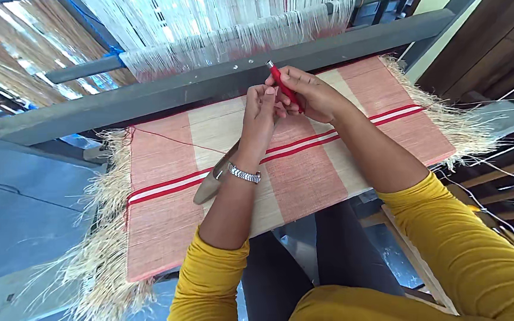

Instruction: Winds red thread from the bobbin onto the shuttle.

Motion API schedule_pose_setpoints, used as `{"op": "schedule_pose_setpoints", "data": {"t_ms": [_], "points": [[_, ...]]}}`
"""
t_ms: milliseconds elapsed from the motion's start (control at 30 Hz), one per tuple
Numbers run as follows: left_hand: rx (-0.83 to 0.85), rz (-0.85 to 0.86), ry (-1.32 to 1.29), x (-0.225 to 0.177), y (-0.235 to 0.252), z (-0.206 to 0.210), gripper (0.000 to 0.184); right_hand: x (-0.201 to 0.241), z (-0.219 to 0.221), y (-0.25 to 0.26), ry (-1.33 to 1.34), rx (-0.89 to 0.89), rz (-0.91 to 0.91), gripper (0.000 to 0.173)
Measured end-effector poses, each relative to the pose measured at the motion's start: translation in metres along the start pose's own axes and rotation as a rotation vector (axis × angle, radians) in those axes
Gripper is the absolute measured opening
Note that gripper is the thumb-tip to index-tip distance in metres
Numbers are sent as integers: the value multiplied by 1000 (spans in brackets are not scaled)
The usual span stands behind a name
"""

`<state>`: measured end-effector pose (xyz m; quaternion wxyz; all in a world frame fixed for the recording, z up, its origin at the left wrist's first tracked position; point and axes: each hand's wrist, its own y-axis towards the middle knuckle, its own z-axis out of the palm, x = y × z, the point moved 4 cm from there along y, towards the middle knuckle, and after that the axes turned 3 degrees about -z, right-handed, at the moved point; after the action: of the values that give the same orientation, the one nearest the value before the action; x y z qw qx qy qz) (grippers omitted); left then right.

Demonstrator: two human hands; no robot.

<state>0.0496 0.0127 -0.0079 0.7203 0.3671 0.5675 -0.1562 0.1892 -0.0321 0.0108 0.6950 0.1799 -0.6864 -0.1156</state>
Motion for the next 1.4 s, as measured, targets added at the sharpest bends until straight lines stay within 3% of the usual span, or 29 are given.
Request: {"op": "schedule_pose_setpoints", "data": {"t_ms": [133,433,967,1200,1400], "points": [[-36,-82,-7,0,-2,3,21,4,2,-2,55,-32,-27,35],[-166,127,243,-14,-1,-8,17,-1,1,-5,46,-50,-21,35],[-83,-17,46,-11,0,-9,10,-2,1,-6,75,-33,-55,30],[-106,-129,-65,-16,0,-17,9,6,-11,-10,-388,31,-135,20],[-88,-138,-136,-14,1,-16,11,13,-18,-13,-469,60,-129,21]]}}
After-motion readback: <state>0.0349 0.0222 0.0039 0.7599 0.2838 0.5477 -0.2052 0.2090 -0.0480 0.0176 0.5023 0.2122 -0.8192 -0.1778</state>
